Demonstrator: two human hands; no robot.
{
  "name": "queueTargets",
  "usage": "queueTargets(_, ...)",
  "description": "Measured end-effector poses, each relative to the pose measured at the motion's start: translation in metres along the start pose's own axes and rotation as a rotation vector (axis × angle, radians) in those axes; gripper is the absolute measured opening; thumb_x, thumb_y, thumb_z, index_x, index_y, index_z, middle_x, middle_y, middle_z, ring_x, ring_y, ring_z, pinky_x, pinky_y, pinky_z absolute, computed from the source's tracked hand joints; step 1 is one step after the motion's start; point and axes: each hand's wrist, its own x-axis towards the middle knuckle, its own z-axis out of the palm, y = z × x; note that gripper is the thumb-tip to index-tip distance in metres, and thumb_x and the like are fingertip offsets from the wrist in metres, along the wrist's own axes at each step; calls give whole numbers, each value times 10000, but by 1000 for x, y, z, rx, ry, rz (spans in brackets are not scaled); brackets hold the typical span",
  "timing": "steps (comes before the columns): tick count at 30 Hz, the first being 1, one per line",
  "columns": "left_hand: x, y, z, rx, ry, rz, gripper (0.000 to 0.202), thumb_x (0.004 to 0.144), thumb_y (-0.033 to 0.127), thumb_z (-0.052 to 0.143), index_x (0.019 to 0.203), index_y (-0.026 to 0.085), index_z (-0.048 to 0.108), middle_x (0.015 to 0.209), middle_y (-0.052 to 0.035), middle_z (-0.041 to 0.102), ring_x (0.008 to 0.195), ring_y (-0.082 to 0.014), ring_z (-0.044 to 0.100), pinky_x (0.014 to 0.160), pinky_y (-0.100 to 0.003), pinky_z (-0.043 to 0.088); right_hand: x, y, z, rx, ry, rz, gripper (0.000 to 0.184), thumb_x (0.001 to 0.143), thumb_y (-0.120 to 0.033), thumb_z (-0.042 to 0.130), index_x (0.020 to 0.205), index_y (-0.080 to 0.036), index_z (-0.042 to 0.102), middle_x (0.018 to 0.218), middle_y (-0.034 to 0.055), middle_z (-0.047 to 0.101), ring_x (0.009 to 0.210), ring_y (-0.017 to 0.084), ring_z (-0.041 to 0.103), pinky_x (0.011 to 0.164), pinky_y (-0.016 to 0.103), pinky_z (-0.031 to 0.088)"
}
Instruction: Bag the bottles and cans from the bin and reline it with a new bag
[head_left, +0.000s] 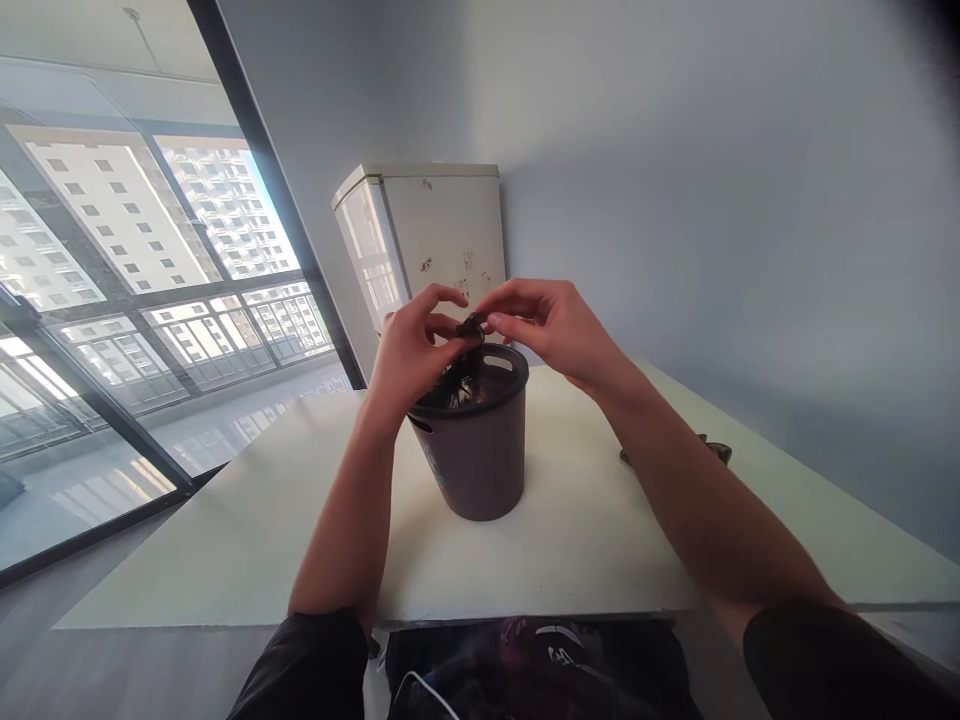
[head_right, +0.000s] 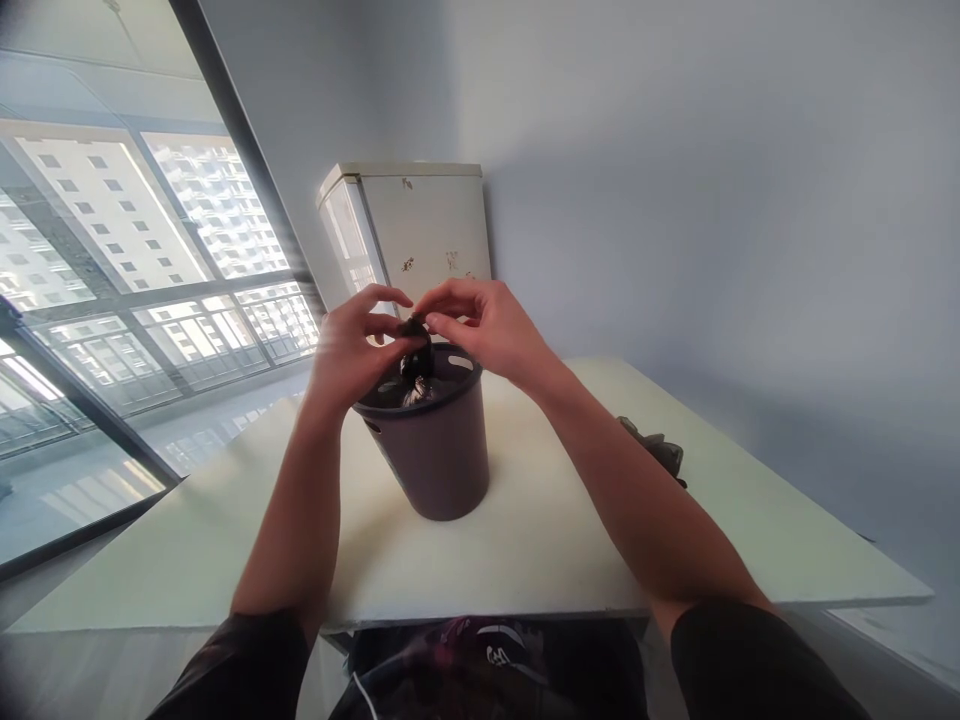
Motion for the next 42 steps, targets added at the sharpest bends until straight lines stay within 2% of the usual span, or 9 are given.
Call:
queueTargets(4,1,-2,2,37,65,29,261,825,231,819,1051,255,689,812,16,772,780,-168,732,791,-314,555,-1,2,1,-63,46,-35,210,923,-350,713,1099,-241,747,1059,71,779,1009,239,715,837,376,570)
queueTargets(7,2,-5,3,49,126,61,269,821,243,828,1044,264,678,803,30,767,759,-166,733,779,-316,575,1,13,0,-205,89,53,288,896,-301,703,1176,-239,731,976,53,748,856,206,665,741,345,524)
queueTargets(10,3,-8,4,57,183,108,273,815,243,841,1026,278,671,795,49,762,743,-166,740,761,-320,589,4,24,4,-275,-51,175,324,852,-263,720,1173,-228,743,867,22,709,717,173,594,660,321,459)
queueTargets(13,1,-5,4,61,215,154,274,810,235,848,1014,285,671,831,53,774,780,-171,758,785,-331,601,5,29,12,-265,-220,195,207,823,-240,727,1027,-209,743,834,12,707,743,178,613,664,311,441)
queueTargets(17,-3,4,0,37,227,199,275,812,220,847,1014,292,674,829,54,771,779,-175,758,785,-347,612,5,27,17,-187,-313,167,117,865,-295,708,930,-198,716,852,12,722,810,194,645,718,317,442)
queueTargets(21,-6,9,-5,-13,246,214,293,796,180,857,1002,279,673,839,46,762,777,-172,761,761,-336,609,3,23,12,-89,-391,173,168,924,-316,641,825,-191,695,812,-4,690,796,182,633,733,321,433)
queueTargets(33,-5,7,-4,-142,284,271,288,783,187,887,958,258,670,883,23,740,822,-191,791,730,-329,618,2,11,3,83,-558,146,238,922,-326,768,1152,-277,802,1139,18,821,1109,246,748,1008,395,568)
queueTargets(38,-4,4,-5,-206,262,290,318,811,277,910,999,272,653,879,23,727,854,-203,797,767,-347,624,2,11,-2,70,-527,89,282,936,-321,758,1205,-249,802,1092,36,828,1092,266,757,1023,432,581)
queueTargets(42,-4,7,-9,-261,249,383,401,845,389,906,1106,298,616,1013,-9,769,1015,-243,791,853,-406,611,1,10,-2,99,-451,-34,384,926,-330,773,1302,-253,776,1199,43,808,1185,290,735,1096,461,560)
